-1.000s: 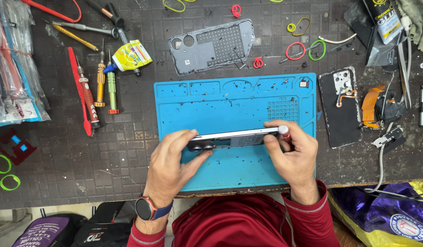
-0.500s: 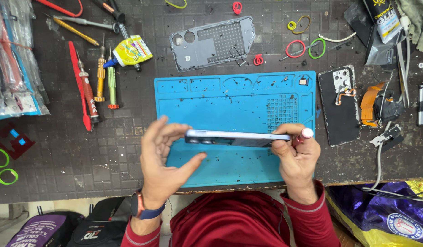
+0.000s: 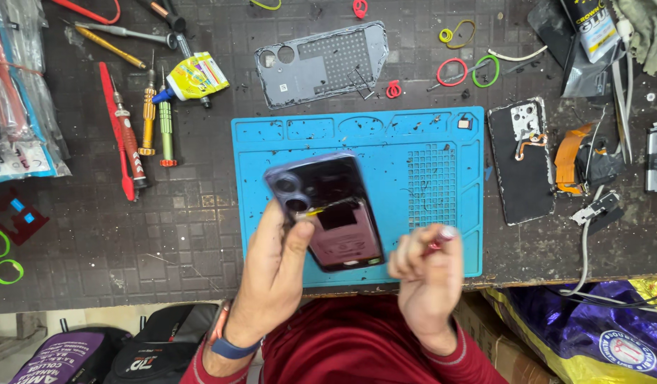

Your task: The person unscrews the back cover of a smartphone with a screwdriver, lifts off the cover, and works on the internal battery and components. They then reposition the phone, continue unscrewing internal screws, and finally align the back cover over the phone body.

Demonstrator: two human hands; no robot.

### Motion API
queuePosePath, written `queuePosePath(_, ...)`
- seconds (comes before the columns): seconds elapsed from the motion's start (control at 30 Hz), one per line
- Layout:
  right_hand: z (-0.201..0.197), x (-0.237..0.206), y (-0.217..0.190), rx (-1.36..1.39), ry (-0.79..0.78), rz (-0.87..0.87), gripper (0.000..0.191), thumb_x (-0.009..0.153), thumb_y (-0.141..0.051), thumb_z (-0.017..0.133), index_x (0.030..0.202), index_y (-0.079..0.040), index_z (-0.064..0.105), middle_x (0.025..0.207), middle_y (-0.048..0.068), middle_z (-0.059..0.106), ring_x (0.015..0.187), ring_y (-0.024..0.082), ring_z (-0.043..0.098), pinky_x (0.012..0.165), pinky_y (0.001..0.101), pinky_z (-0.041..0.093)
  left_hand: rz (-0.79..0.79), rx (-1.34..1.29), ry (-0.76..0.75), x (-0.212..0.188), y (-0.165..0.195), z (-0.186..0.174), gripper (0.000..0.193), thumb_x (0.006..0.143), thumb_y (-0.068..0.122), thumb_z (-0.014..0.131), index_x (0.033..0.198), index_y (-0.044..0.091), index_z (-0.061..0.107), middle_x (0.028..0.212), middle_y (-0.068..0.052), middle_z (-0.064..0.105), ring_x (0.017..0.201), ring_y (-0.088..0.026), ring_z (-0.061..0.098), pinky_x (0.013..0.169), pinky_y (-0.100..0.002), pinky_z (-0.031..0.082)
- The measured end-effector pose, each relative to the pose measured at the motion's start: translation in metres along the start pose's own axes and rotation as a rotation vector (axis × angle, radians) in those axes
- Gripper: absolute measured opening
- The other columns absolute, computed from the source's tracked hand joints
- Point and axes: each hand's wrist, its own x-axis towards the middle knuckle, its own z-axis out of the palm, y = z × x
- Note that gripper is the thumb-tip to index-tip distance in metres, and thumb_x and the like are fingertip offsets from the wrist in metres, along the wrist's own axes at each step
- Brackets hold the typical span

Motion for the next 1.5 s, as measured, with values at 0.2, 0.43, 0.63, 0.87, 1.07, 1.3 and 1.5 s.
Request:
queuePosePath(0.2, -0.003, 0.029, -0.038, -0.247, 0.090, -0.322, 0.025, 0.118, -0.035, 0.051, 0.115, -0.011, 0.046, 0.097, 0.002, 0.043, 0.078, 0.013, 0.042, 0.062, 0.0281, 0.040, 0.122, 0.424, -0.191, 0.047, 0.037, -0.008, 0.041, 0.108, 0.014, 0.051, 0.148, 0.004, 0.052, 0.098, -0.012, 0.066, 0.089, -0.025, 0.063, 0.082, -0.033, 0.051)
queuePosePath(0.43, -0.006, 0.090, -0.050, -0.313, 0.062, -0.452, 0.013, 0.125, -0.020, 0.052, 0.131, -0.009, 0.047, 0.104, 0.001, 0.046, 0.086, 0.009, 0.042, 0.080, 0.0255, 0.040, 0.331, 0.768, -0.498, 0.078, 0.015, 0.012, 0.043, 0.092, 0.009, 0.061, 0.135, 0.007, 0.061, 0.092, -0.010, 0.066, 0.089, -0.030, 0.064, 0.080, -0.043, 0.051)
queuePosePath(0.63, 0.009, 0.138, -0.052, -0.355, -0.169, -0.238, 0.018, 0.123, -0.021, 0.059, 0.128, -0.005, 0.053, 0.104, 0.003, 0.058, 0.092, 0.009, 0.055, 0.086, 0.0242, 0.046, 0.434, 0.818, -0.507, 0.085, -0.006, 0.016, 0.049, 0.095, 0.039, 0.074, 0.131, 0.009, 0.061, 0.102, -0.006, 0.065, 0.097, -0.026, 0.061, 0.085, -0.040, 0.046)
queuePosePath(0.87, 0.036, 0.157, -0.024, -0.502, -0.263, -0.084, 0.019, 0.116, -0.018, 0.058, 0.125, -0.001, 0.060, 0.099, 0.007, 0.069, 0.086, 0.010, 0.065, 0.078, 0.0257, 0.056, 0.540, 0.935, -0.495, 0.083, -0.008, 0.015, 0.085, 0.067, 0.053, 0.084, 0.131, 0.003, 0.059, 0.112, -0.010, 0.056, 0.104, -0.028, 0.053, 0.089, -0.041, 0.042)
queuePosePath(1.07, 0.041, 0.154, -0.013, -0.658, -0.300, 0.022, 0.016, 0.107, -0.004, 0.061, 0.121, 0.002, 0.064, 0.102, 0.007, 0.073, 0.092, 0.010, 0.071, 0.080, 0.0237, 0.060, 0.530, 0.909, -0.499, 0.085, -0.015, 0.020, 0.083, 0.068, 0.052, 0.084, 0.130, 0.004, 0.060, 0.112, -0.011, 0.055, 0.105, -0.029, 0.052, 0.091, -0.042, 0.041)
queuePosePath(1.3, 0.042, 0.156, -0.009, -0.677, -0.316, 0.046, 0.018, 0.105, -0.001, 0.062, 0.123, 0.003, 0.064, 0.107, 0.008, 0.072, 0.099, 0.012, 0.072, 0.085, 0.0256, 0.061, 0.525, 0.902, -0.503, 0.086, -0.015, 0.017, 0.085, 0.067, 0.053, 0.084, 0.131, 0.004, 0.060, 0.110, -0.010, 0.055, 0.105, -0.029, 0.052, 0.091, -0.042, 0.041)
queuePosePath(1.5, 0.044, 0.158, -0.008, -0.638, -0.342, 0.091, 0.019, 0.106, -0.002, 0.061, 0.124, 0.003, 0.063, 0.111, 0.008, 0.072, 0.104, 0.013, 0.072, 0.088, 0.0263, 0.061, 0.524, 0.899, -0.498, 0.086, -0.016, 0.017, 0.080, 0.066, 0.053, 0.085, 0.126, 0.005, 0.061, 0.111, -0.011, 0.055, 0.106, -0.030, 0.052, 0.090, -0.043, 0.041)
